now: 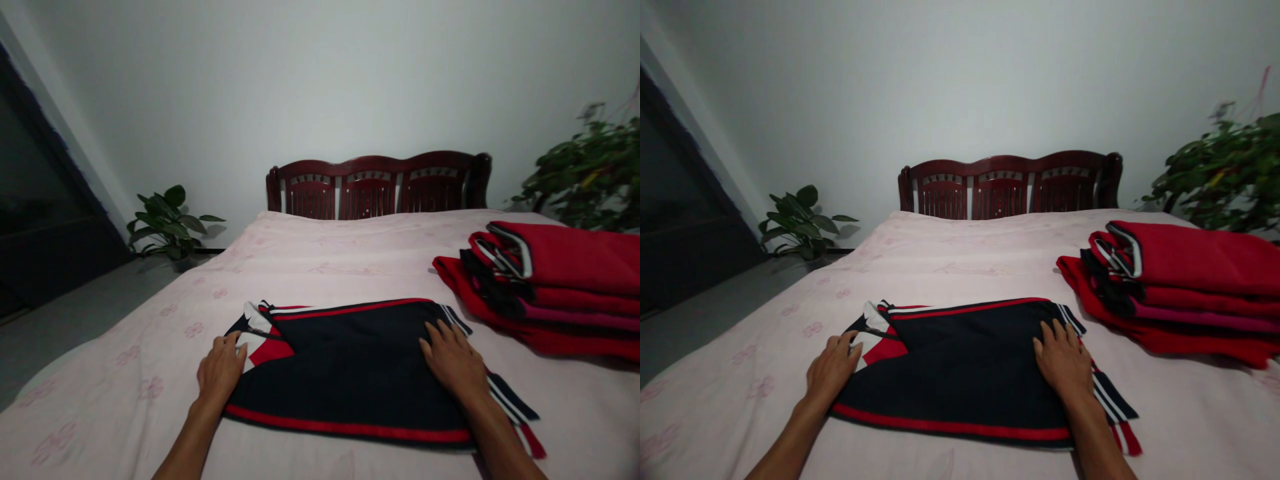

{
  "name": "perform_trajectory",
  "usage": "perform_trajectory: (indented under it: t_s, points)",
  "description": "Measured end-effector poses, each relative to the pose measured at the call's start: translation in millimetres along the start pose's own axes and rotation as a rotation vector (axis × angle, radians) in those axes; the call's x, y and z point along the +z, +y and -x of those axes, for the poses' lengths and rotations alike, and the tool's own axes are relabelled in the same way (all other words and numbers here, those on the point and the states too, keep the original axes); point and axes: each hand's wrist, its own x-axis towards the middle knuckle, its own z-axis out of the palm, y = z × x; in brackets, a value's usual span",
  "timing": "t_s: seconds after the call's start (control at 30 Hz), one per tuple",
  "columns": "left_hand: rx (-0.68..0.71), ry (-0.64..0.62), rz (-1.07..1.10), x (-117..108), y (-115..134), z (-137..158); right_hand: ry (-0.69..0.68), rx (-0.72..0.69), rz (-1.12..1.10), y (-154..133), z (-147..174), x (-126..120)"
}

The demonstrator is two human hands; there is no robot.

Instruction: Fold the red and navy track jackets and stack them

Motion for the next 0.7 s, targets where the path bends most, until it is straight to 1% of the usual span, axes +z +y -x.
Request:
perform_trajectory:
  t_s: [0.07,0.13,0.23,0.33,0.4,0.5,0.57,0.63,0.7]
  points:
    - [-0.022,-0.012,0.001,-1,-2,0,0.009,-0.004,0.011,-1,1,0]
    - [-0.032,0.004,-0.034,-3,-1,1,0.026,-0.017,0.025,-2,1,2]
    - [0.018,0.125,-0.123,-11,10,6,0.040,-0.032,0.031,-3,2,3]
    - [0.183,0.258,-0.104,-21,39,14,0.048,-0.043,0.029,-5,3,3]
    - [0.313,0.291,-0.041,-25,69,21,0.050,-0.040,0.026,-5,3,1]
    - [0.482,0.242,0.059,-18,117,31,0.042,-0.031,0.017,-5,4,-2]
    - [0.539,0.173,0.099,-6,141,35,0.031,-0.031,0.010,-5,4,-4]
    - [0.536,0.100,0.102,10,152,36,0.011,-0.030,-0.001,-3,3,-5]
    - [0.507,0.045,0.083,24,152,33,-0.018,-0.021,-0.026,0,1,-4]
